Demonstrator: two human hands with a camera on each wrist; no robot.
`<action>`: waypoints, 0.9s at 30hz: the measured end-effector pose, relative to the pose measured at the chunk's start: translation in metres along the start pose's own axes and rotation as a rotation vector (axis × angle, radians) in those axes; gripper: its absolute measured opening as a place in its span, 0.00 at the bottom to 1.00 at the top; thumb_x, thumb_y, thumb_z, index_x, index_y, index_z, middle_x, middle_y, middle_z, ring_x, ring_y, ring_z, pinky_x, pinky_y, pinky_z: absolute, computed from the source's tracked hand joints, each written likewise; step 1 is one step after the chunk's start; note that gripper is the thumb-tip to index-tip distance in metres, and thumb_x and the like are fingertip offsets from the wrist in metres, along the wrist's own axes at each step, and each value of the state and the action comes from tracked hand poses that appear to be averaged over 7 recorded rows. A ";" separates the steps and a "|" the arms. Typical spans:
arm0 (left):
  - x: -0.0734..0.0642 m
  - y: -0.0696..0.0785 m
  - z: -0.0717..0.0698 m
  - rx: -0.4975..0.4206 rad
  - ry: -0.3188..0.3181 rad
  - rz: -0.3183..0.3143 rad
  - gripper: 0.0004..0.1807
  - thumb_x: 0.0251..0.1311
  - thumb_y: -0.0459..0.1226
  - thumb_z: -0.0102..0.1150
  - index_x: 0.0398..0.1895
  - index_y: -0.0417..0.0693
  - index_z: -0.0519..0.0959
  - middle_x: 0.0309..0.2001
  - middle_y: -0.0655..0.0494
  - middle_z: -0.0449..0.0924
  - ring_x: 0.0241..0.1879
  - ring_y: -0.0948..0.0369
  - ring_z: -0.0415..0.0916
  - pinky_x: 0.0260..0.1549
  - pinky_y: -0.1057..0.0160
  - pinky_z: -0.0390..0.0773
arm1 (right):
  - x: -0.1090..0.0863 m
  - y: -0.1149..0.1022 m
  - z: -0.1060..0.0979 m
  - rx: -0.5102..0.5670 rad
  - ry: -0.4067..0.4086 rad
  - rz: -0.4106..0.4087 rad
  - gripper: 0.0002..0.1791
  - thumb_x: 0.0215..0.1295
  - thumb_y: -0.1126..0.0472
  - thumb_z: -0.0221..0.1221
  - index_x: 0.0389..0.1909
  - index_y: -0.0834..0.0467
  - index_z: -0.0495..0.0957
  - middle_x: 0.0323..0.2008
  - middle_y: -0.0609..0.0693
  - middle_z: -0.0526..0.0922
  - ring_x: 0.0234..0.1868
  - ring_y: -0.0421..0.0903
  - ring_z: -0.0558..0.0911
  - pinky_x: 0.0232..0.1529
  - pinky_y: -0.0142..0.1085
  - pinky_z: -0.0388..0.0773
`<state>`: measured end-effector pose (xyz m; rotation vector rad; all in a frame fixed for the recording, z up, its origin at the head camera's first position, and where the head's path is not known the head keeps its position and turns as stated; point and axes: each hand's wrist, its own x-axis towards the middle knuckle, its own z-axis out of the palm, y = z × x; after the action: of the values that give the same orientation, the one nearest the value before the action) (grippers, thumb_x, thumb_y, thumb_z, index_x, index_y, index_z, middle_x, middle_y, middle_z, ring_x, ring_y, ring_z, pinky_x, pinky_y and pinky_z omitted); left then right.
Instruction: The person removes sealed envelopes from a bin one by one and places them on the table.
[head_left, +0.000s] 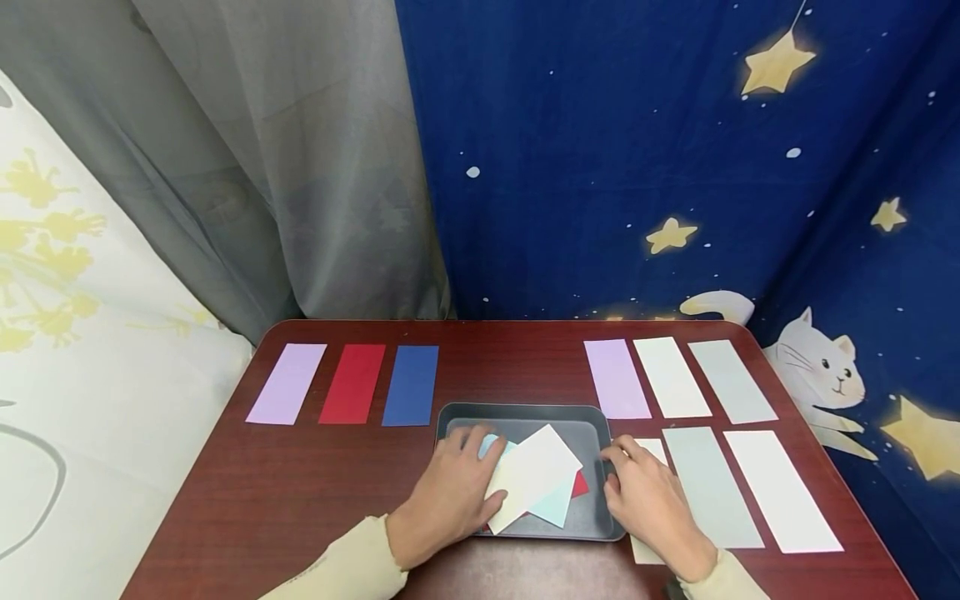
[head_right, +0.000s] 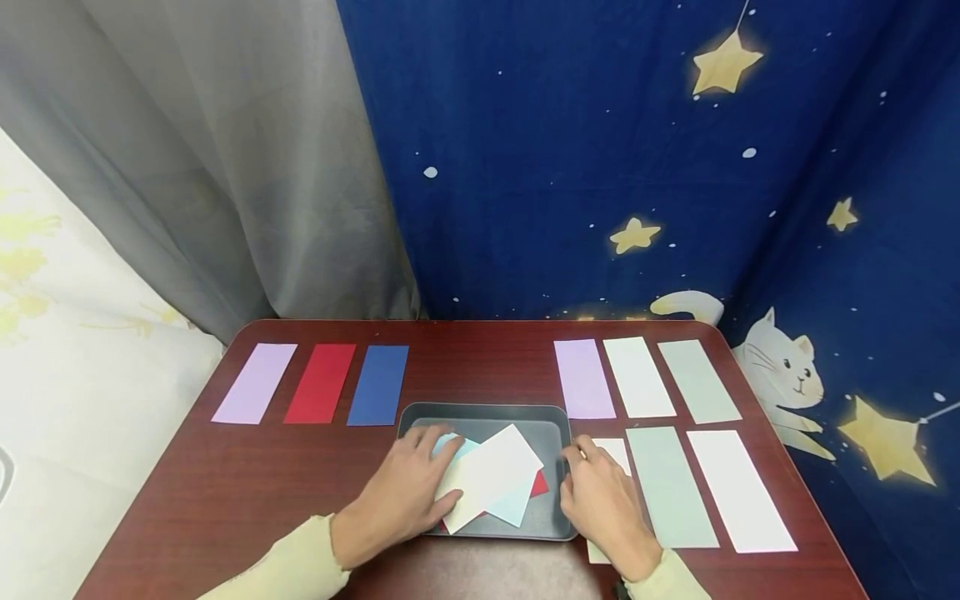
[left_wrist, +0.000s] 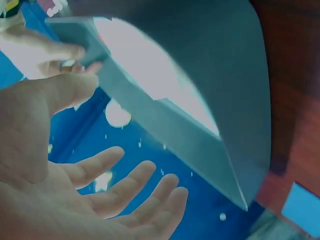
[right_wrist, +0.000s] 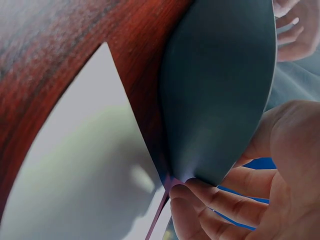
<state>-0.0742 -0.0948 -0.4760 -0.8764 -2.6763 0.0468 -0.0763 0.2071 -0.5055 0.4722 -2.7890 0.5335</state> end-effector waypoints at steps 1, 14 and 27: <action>0.000 0.003 0.001 0.009 -0.020 0.003 0.36 0.58 0.58 0.79 0.62 0.47 0.81 0.59 0.43 0.80 0.52 0.46 0.83 0.46 0.47 0.85 | 0.000 0.000 0.000 0.000 -0.001 0.000 0.13 0.55 0.72 0.70 0.43 0.63 0.90 0.43 0.52 0.85 0.34 0.44 0.81 0.30 0.43 0.80; -0.001 0.019 0.004 0.022 -0.216 -0.012 0.39 0.55 0.65 0.79 0.59 0.49 0.81 0.54 0.41 0.84 0.48 0.46 0.85 0.45 0.49 0.86 | 0.000 -0.001 -0.001 0.004 -0.010 0.007 0.14 0.56 0.72 0.69 0.44 0.63 0.91 0.44 0.52 0.85 0.35 0.44 0.82 0.30 0.43 0.81; 0.009 0.025 0.008 -0.034 -0.304 -0.029 0.40 0.59 0.68 0.74 0.63 0.50 0.82 0.58 0.41 0.85 0.54 0.46 0.85 0.50 0.47 0.86 | 0.000 -0.001 -0.001 -0.001 -0.011 0.007 0.14 0.56 0.72 0.70 0.44 0.63 0.91 0.44 0.52 0.85 0.34 0.44 0.82 0.29 0.42 0.80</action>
<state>-0.0700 -0.0688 -0.4844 -0.9035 -2.9786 0.1380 -0.0760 0.2067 -0.5040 0.4672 -2.8023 0.5328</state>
